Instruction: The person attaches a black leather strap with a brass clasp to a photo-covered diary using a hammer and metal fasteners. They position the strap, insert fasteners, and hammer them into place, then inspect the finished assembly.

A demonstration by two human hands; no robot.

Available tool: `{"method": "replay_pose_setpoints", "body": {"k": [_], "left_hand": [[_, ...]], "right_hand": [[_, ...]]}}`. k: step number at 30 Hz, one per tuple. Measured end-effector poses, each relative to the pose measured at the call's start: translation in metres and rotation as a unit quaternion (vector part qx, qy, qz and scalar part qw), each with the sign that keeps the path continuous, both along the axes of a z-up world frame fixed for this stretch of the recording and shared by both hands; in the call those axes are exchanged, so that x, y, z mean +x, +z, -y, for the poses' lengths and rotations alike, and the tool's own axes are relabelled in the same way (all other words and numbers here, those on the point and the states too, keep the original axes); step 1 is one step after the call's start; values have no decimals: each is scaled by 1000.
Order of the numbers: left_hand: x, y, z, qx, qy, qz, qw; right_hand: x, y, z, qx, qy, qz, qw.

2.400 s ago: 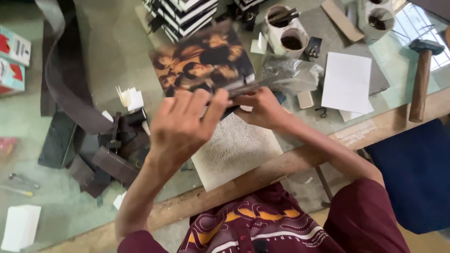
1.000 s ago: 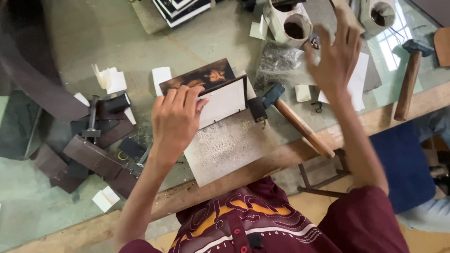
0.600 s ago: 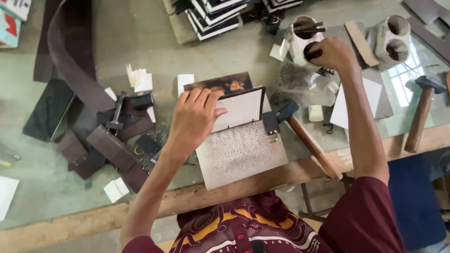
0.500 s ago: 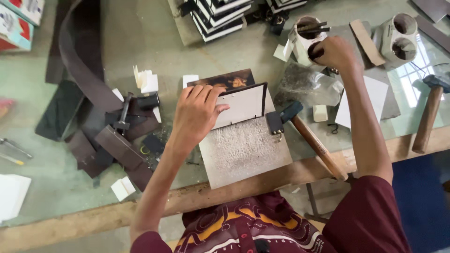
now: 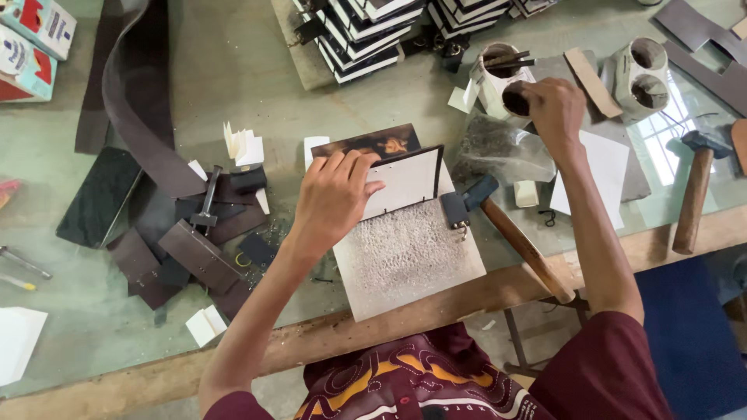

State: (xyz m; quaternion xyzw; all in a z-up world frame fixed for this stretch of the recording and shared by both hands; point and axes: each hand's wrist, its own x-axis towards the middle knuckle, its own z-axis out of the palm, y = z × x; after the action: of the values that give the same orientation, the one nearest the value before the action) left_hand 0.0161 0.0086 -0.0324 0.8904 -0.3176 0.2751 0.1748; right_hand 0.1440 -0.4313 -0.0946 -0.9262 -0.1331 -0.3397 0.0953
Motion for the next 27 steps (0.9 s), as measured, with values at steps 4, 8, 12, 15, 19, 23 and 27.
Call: {"method": "replay_pose_setpoints", "body": {"k": [4, 8, 12, 15, 19, 23, 27], "left_hand": [[0, 2, -1, -4, -7, 8, 1000], [4, 3, 0, -12, -11, -19, 1000], [10, -1, -5, -16, -28, -63, 997], [6, 1, -7, -33, -39, -48, 998], [6, 2, -8, -38, -47, -42, 997], [8, 3, -11, -37, -53, -62, 996], [6, 3, -11, -36, -51, -54, 997]], "right_hand": [[-53, 31, -40, 142, 50, 58, 987], [-135, 24, -107, 222, 94, -61, 969], [-192, -7, -177, 111, 233, -93, 962], [-202, -10, -203, 151, 235, -119, 953], [-201, -5, -207, 179, 226, -145, 947], [-207, -2, -206, 203, 219, -173, 938], [-205, -2, -206, 205, 208, -149, 945]]}}
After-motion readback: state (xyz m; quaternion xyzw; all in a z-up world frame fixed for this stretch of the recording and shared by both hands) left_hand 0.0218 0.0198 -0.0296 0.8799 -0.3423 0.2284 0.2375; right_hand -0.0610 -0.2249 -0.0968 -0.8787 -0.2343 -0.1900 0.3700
